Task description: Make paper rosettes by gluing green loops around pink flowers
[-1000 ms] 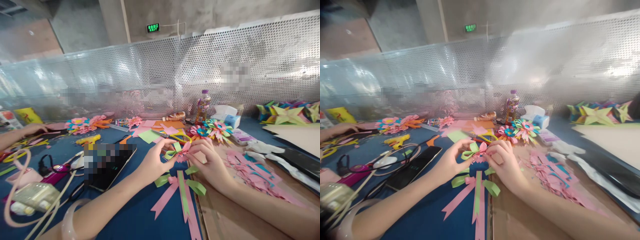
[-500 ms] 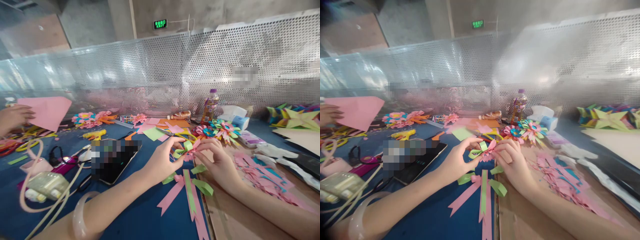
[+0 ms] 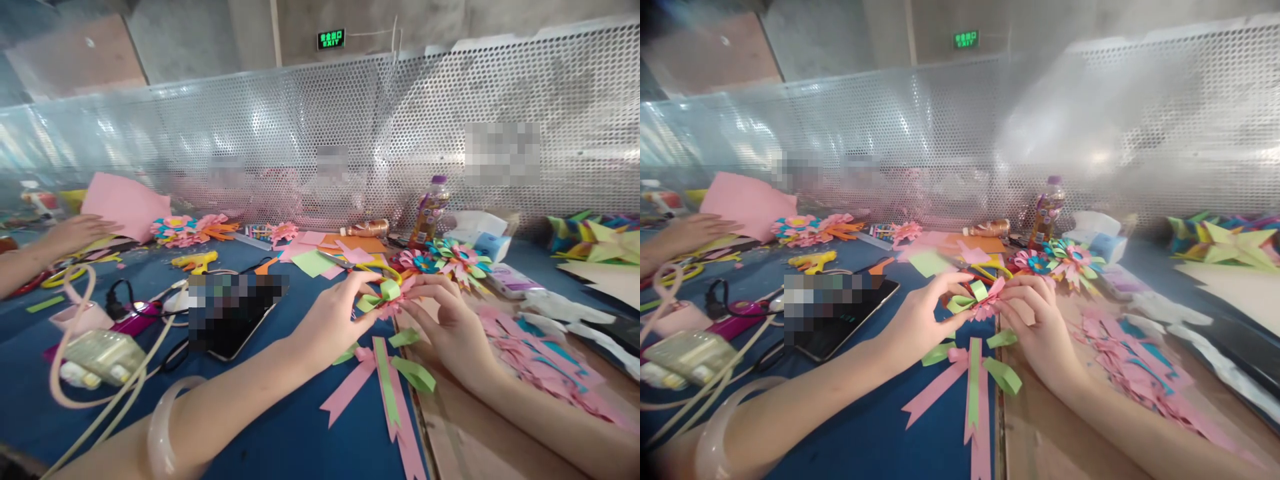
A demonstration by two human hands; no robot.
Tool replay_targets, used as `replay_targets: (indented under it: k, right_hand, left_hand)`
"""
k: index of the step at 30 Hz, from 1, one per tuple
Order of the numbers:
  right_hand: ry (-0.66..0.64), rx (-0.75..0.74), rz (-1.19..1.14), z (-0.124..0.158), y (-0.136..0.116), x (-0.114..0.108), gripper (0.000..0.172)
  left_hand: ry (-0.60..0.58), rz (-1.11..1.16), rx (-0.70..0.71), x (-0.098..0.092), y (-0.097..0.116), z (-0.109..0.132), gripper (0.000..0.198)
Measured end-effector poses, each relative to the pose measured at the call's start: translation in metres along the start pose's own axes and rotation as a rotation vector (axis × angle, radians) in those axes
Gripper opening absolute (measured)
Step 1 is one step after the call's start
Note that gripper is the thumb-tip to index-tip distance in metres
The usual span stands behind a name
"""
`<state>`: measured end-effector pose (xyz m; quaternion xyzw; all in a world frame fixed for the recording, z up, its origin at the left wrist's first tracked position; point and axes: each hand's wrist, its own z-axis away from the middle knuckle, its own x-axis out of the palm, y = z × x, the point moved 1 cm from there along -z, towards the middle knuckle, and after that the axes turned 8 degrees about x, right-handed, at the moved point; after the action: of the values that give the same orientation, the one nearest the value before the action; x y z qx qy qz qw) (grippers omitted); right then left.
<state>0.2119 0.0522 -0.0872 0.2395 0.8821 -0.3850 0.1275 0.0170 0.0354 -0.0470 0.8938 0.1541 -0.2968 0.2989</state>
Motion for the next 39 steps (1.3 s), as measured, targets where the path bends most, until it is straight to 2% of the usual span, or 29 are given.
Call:
replay_targets:
  k: [17,29,36,39]
  right_hand:
    - [-0.016,-0.020,0.012,0.001,-0.002,-0.001,0.003]
    - [-0.029,-0.019,-0.021,-0.001,-0.005,0.001,0.005]
    - [-0.026,0.195,-0.059,-0.003,-0.014,0.001,0.016]
    - [-0.012,0.284,-0.099,-0.003,-0.016,0.001,0.020]
  left_hand:
    - [-0.014,0.063,-0.040,-0.002,0.001,-0.002,0.045]
    - [-0.015,0.232,-0.235,-0.001,-0.001,-0.007,0.042]
    - [0.040,0.554,-0.400,-0.001,-0.008,-0.012,0.049]
    - [0.033,0.596,-0.439,-0.001,-0.012,-0.011,0.054]
